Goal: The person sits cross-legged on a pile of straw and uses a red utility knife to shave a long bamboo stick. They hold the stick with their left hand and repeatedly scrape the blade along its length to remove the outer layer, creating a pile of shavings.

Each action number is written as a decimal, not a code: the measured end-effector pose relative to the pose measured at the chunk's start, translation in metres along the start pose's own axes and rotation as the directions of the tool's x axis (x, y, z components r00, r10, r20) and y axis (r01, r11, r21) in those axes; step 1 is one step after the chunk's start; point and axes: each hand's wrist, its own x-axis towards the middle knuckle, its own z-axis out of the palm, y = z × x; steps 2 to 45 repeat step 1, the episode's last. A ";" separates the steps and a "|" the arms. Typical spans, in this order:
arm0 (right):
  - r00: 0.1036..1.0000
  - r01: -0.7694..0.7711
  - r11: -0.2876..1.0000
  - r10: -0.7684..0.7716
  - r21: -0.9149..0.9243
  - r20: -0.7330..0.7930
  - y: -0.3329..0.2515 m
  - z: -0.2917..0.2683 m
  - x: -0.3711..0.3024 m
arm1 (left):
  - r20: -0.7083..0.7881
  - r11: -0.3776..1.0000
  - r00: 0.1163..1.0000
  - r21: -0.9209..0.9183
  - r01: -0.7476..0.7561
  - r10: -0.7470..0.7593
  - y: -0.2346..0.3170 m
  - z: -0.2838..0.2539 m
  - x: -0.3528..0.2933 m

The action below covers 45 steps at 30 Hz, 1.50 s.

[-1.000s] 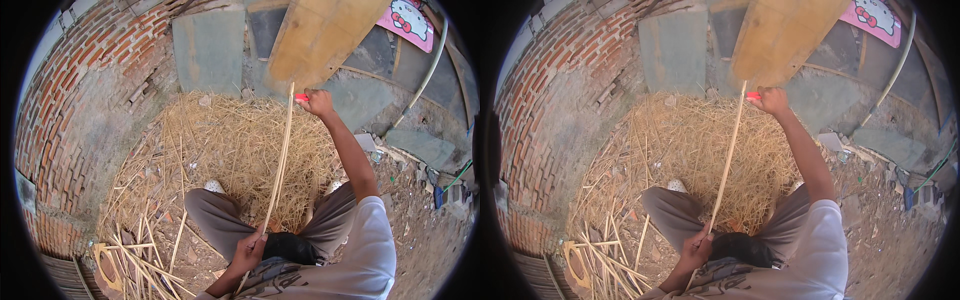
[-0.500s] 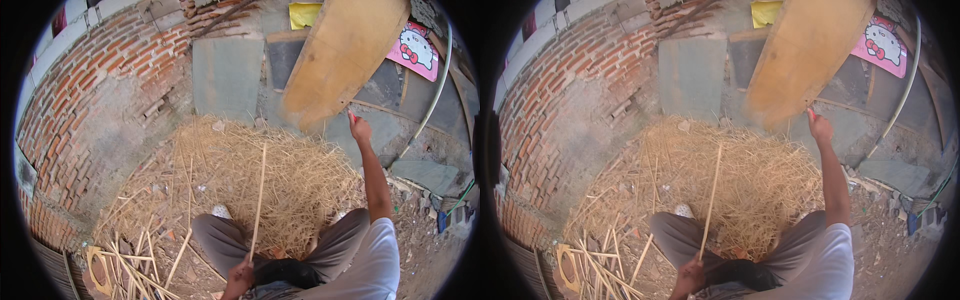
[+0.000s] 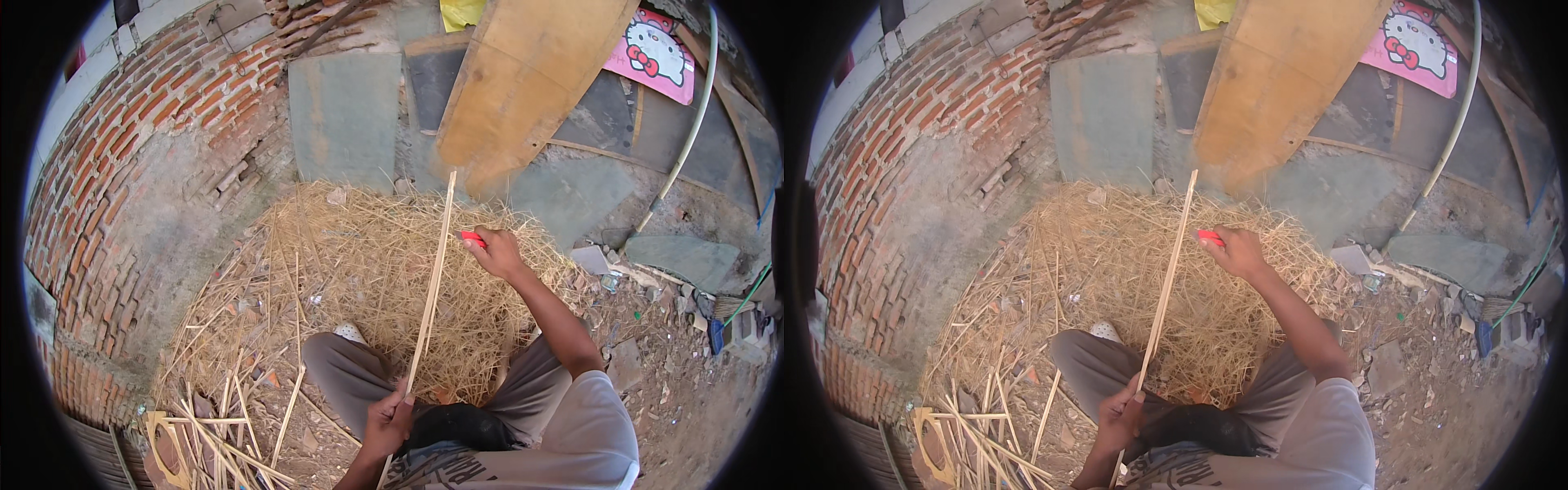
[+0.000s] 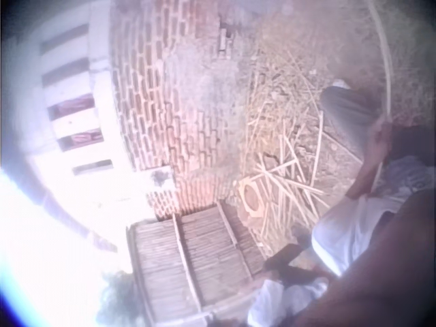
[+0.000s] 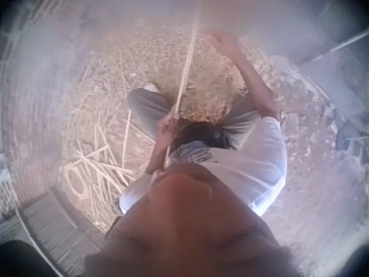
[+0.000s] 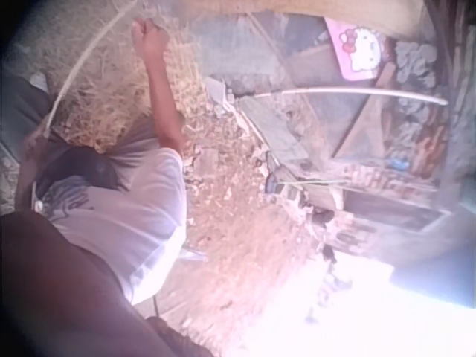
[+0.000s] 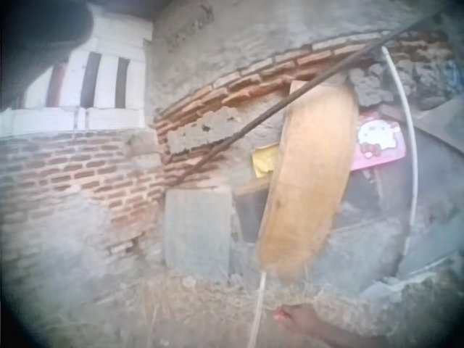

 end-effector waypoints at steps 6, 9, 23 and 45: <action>1.000 0.026 0.999 -0.026 -0.036 0.000 0.001 0.002 0.002 | 0.012 0.999 0.999 -0.037 0.037 -0.037 0.001 0.000 -0.001; 1.000 0.026 0.999 -0.026 -0.036 0.000 0.001 0.002 0.002 | 0.012 0.999 0.999 -0.037 0.037 -0.037 0.001 0.000 -0.001; 1.000 0.026 0.999 -0.026 -0.036 0.000 0.001 0.002 0.002 | 0.012 0.999 0.999 -0.037 0.037 -0.037 0.001 0.000 -0.001; 1.000 0.026 0.999 -0.026 -0.036 0.000 0.001 0.002 0.002 | 0.012 0.999 0.999 -0.037 0.037 -0.037 0.001 0.000 -0.001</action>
